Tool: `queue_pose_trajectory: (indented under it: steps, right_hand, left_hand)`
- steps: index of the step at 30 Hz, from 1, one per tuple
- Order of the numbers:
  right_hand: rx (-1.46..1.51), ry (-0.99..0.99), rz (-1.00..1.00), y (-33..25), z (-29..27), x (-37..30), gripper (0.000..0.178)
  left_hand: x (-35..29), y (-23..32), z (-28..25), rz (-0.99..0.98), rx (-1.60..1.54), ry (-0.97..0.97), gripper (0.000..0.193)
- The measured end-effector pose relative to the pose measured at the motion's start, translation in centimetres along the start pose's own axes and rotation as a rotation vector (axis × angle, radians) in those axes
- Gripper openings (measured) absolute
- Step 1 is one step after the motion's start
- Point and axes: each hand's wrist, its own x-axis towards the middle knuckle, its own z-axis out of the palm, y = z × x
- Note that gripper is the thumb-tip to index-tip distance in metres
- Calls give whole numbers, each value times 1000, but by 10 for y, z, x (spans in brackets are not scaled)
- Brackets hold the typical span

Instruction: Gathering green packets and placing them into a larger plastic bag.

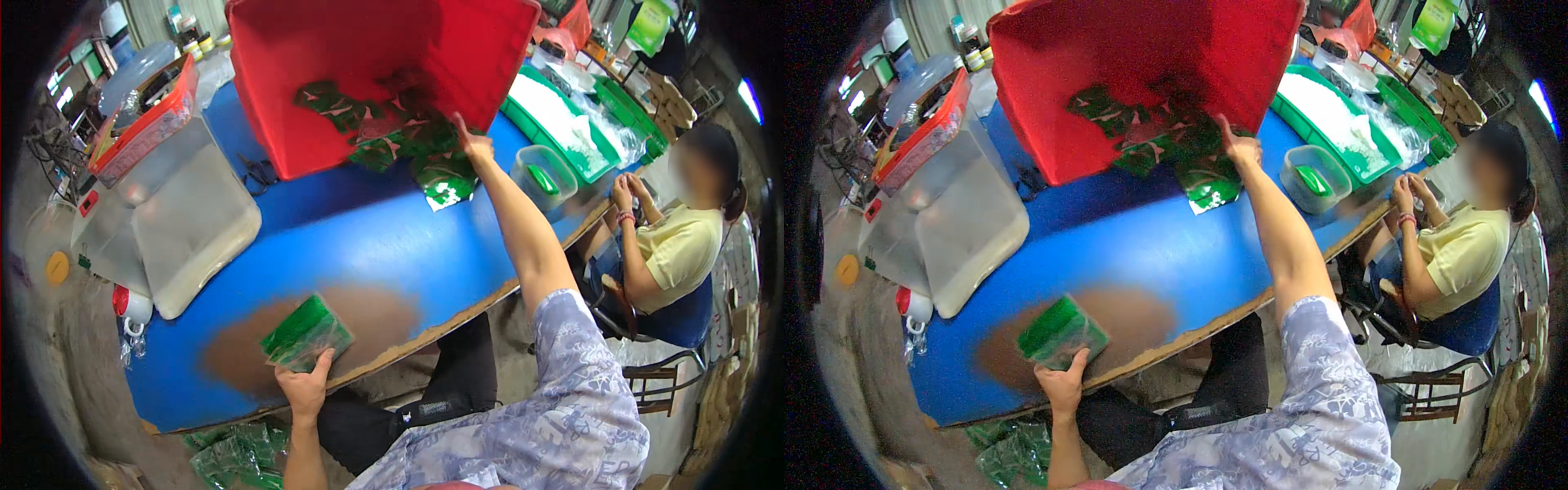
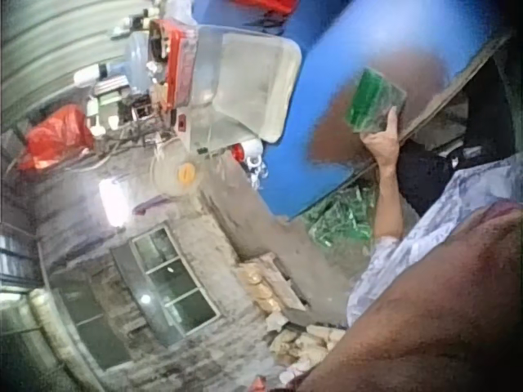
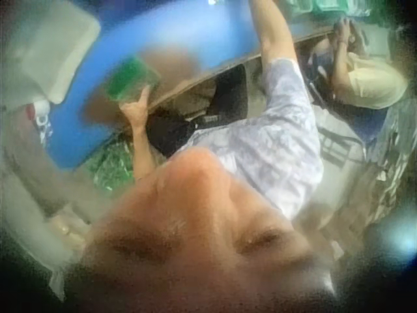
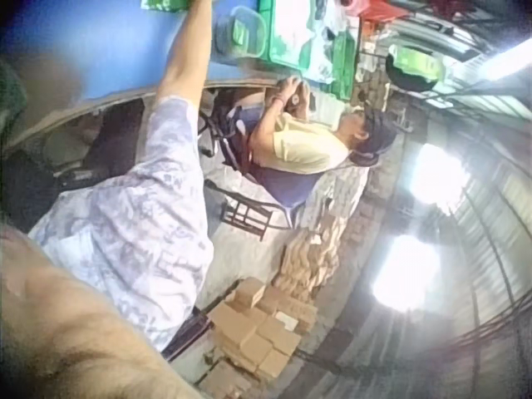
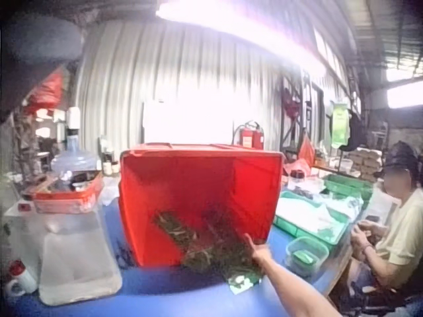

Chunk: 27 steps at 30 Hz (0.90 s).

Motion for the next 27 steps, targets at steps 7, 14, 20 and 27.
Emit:
queue_pose_trajectory:
  steps: [7,14,20,27]
  right_hand:
    - [-303,-51,-1,-48,45,-39,147]
    - [146,27,-192,-5,57,-5,120]
    - [713,-347,-499,14,34,-60,75]
    - [498,-679,-546,-1,-53,-116,56]
  left_hand:
    - [-3,-6,-7,15,-4,-4,23]
    - [-1,3,3,70,-79,-33,24]
    - [-4,-6,-8,31,-67,-52,26]
    - [3,0,-12,120,-43,-54,31]
